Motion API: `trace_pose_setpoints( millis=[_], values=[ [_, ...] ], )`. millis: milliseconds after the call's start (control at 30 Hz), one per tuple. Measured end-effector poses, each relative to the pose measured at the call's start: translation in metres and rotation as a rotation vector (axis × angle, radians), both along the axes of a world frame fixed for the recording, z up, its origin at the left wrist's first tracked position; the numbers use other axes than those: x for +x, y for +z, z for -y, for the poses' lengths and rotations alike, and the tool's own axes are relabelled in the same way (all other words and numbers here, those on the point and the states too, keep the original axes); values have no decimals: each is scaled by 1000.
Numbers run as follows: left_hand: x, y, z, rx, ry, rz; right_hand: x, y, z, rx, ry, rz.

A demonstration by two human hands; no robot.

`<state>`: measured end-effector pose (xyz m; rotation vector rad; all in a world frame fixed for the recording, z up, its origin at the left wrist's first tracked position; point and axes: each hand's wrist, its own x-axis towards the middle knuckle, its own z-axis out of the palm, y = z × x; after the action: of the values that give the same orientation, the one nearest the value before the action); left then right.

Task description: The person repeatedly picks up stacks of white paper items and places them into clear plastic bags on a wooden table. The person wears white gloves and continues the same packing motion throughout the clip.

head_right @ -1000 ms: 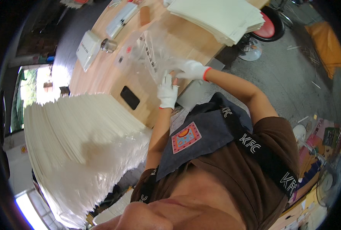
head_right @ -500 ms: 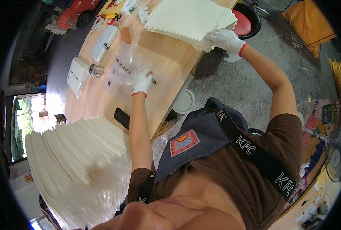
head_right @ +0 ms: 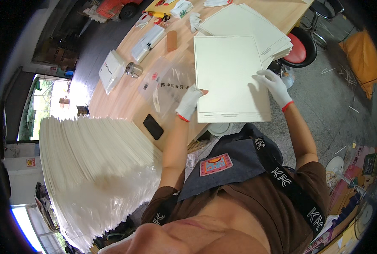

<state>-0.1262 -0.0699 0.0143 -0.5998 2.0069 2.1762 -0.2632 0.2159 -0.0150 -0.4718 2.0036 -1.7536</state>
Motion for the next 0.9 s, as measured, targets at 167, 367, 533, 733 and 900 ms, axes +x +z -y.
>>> trace_pose_setpoints(
  millis=[167, 367, 533, 733, 900],
  values=[
    [-2, 55, -73, -1029, -279, 396, 30, -12, 52, -453, 217, 293],
    [12, -14, -92, -1192, -262, -221, 48, -22, 75, 57, 31, 57],
    [32, 24, -6, 158, 206, -281, 40, 44, 40, 109, 159, -302],
    [71, 92, 73, 456, 281, -514, 41, 112, 43, 261, 515, -1252],
    [83, 118, -10, -219, 144, -400, 53, 114, 85, 713, 820, -1303]
  ],
)
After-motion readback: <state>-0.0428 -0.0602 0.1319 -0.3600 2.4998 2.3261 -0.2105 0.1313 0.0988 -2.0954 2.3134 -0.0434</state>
